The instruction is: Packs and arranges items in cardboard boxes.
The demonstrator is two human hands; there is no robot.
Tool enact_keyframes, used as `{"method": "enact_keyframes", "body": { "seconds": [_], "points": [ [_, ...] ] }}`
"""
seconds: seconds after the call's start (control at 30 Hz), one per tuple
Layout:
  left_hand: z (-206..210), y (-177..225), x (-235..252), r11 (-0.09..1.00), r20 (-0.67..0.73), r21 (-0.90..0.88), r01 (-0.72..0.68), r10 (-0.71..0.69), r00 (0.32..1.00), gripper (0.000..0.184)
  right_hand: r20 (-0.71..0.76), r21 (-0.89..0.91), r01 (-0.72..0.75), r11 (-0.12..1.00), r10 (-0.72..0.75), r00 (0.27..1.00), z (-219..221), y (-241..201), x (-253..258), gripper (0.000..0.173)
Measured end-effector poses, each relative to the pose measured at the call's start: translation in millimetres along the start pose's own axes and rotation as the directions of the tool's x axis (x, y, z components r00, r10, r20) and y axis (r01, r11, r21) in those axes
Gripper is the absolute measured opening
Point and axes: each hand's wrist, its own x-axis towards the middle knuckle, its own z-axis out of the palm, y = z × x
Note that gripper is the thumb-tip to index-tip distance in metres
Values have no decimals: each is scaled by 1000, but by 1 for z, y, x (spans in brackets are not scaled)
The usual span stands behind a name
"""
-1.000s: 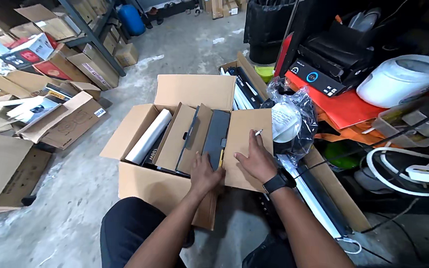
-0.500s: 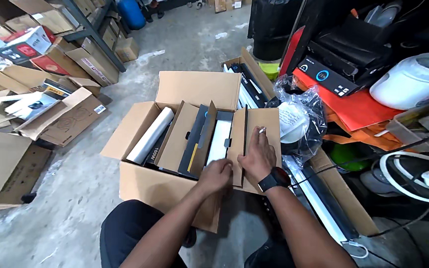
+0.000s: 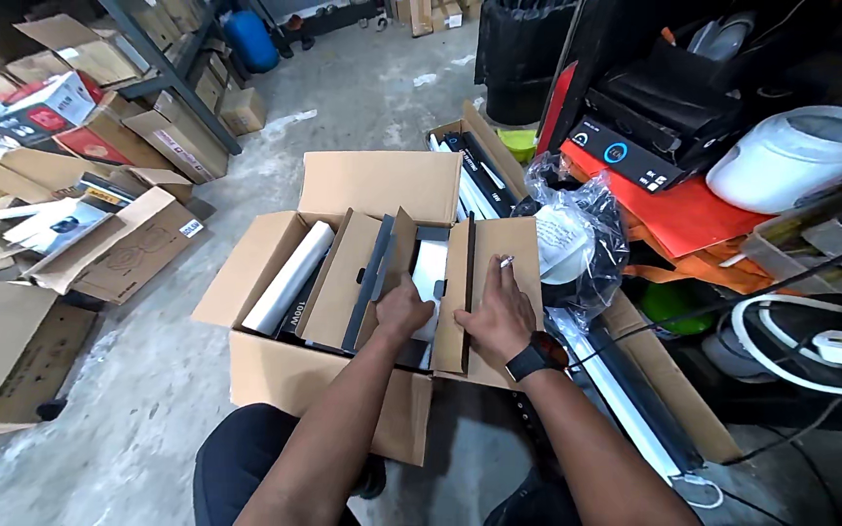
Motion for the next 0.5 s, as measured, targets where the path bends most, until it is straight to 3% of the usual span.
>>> {"method": "enact_keyframes", "body": {
  "seconds": [0.07,0.1,0.17,0.23,0.37,0.5],
  "points": [
    [-1,-4,4,1000,39,-26,8,-7,999,61,11,19,1,1000,-1,1000,1,-3,2,125],
    [0,-4,8,998,78,-56,18,-14,997,63,14,23,1,1000,-1,1000,1,-4,3,124],
    [11,-9,20,971,163,-231,56,-18,986,87,20,24,-1,1000,0,1000,3,-6,3,124],
    [19,-11,27,931,178,-358,75,-11,984,97,18,20,3,1000,-3,1000,2,-5,2,123],
    [16,-15,15,963,4,-268,-40,42,999,82,-13,22,13,1000,-13,1000,0,0,-1,123],
    [-9,-13,-17,986,-60,-132,-98,91,994,67,10,26,-9,1000,8,1000,0,5,1,124]
  ]
}}
